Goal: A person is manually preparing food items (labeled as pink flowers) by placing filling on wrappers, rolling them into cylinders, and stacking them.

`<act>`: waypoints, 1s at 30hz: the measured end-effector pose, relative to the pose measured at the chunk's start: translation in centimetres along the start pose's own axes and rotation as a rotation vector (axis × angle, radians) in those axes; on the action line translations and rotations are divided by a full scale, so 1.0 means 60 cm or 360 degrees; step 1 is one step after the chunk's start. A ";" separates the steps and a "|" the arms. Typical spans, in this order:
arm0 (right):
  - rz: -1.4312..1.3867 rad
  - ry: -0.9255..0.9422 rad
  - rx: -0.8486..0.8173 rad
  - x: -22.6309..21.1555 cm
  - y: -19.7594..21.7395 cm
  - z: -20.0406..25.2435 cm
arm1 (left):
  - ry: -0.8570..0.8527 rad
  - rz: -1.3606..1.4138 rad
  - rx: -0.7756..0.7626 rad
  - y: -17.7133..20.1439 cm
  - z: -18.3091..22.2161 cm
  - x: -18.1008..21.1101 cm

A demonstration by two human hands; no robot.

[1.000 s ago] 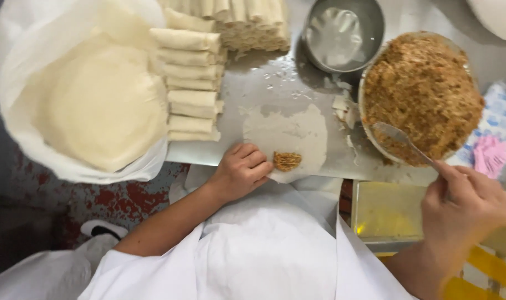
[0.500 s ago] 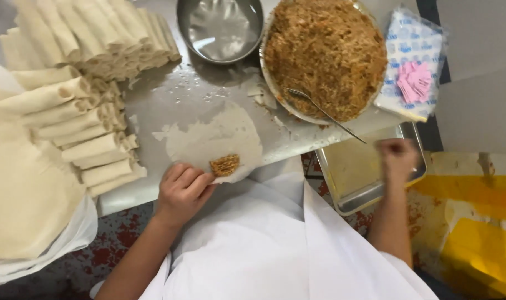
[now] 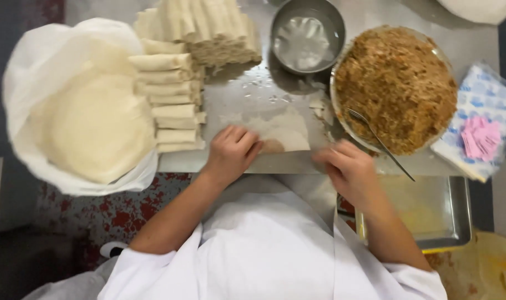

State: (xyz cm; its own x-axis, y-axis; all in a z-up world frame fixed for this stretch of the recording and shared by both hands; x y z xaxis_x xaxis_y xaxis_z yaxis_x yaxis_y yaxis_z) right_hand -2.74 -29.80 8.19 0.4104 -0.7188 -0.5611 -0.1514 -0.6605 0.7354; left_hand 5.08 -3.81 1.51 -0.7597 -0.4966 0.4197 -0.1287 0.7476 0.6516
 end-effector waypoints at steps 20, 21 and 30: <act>0.0404 0.0066 -0.0041 0.045 -0.136 0.021 | -0.0002 0.0114 -0.0148 0.018 0.064 0.003; 0.0299 -0.0050 -0.0039 0.047 -0.133 0.020 | 0.0057 0.0117 -0.0127 0.019 0.075 -0.007; 0.0491 0.0030 0.0299 0.030 -0.120 -0.006 | 0.0503 0.0202 -0.0063 0.011 0.043 -0.022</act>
State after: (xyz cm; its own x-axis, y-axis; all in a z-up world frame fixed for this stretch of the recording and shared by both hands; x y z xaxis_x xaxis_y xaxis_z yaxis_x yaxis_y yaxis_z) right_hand -0.60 -26.26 2.02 0.3360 -0.8876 -0.3151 -0.4324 -0.4426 0.7856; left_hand 4.36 -1.56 -0.23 -0.5320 -0.5177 0.6700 -0.0163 0.7974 0.6032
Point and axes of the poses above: each hand's wrist, its own z-axis away from the middle knuckle, its own y-axis out of the back of the hand, x = y × z, the point moved 3 cm from there along -z, towards the middle knuckle, and after that the axes turned 6 degrees about z, right-handed, at the moved point
